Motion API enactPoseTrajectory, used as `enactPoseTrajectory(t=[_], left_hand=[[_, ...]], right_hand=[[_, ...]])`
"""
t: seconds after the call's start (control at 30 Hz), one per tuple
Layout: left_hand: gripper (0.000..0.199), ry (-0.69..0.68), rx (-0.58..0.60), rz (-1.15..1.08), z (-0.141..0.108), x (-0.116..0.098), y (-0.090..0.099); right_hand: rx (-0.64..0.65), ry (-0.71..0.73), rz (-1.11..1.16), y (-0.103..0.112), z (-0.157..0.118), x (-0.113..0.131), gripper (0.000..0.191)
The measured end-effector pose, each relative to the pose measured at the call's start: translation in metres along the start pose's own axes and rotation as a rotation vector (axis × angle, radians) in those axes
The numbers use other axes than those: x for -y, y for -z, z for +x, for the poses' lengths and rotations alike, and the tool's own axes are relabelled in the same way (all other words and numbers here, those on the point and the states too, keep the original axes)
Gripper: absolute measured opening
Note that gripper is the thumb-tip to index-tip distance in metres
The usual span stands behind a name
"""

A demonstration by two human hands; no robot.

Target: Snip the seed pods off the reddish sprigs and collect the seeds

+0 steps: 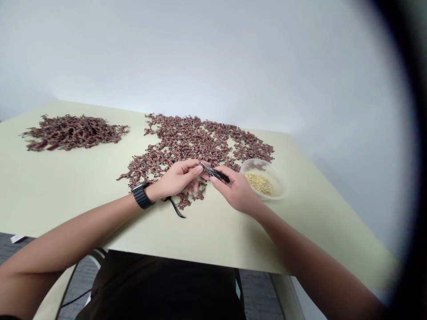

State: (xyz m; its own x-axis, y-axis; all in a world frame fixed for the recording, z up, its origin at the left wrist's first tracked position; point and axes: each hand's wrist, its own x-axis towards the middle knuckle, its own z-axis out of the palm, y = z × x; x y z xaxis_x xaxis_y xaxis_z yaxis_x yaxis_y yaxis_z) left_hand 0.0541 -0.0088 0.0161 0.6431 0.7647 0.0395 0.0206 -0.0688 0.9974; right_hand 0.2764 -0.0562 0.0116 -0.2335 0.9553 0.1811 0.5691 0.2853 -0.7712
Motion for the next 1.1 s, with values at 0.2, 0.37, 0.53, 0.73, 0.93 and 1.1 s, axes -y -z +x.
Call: enactPoseTrajectory(t=[0.2,0.37,0.53,0.73,0.93,1.1], left_hand=[[0.042,-0.055,-0.026,0.128,0.002,0.001,0.003],[0.028,-0.204,-0.143,0.568,0.001,0.002,0.013],[0.029,-0.297,-0.154,0.796,0.001,0.008,0.026],[0.039,-0.310,-0.132,0.896,0.000,0.006,0.028],[0.027,-0.182,-0.066,0.583,0.002,0.006,0.014],[0.038,-0.105,0.027,0.257,0.002,0.005,0.006]], right_hand=[[0.019,0.018,0.002,-0.001,-0.001,-0.003,0.025],[0.067,0.003,0.036,-0.001,-0.001,0.001,0.023],[0.225,-0.265,0.399,0.003,-0.001,0.009,0.032],[0.406,-0.422,0.696,0.008,-0.001,0.010,0.040],[-0.047,-0.031,0.039,-0.002,0.000,-0.002,0.026],[-0.093,0.153,-0.183,-0.001,0.000,-0.009,0.025]])
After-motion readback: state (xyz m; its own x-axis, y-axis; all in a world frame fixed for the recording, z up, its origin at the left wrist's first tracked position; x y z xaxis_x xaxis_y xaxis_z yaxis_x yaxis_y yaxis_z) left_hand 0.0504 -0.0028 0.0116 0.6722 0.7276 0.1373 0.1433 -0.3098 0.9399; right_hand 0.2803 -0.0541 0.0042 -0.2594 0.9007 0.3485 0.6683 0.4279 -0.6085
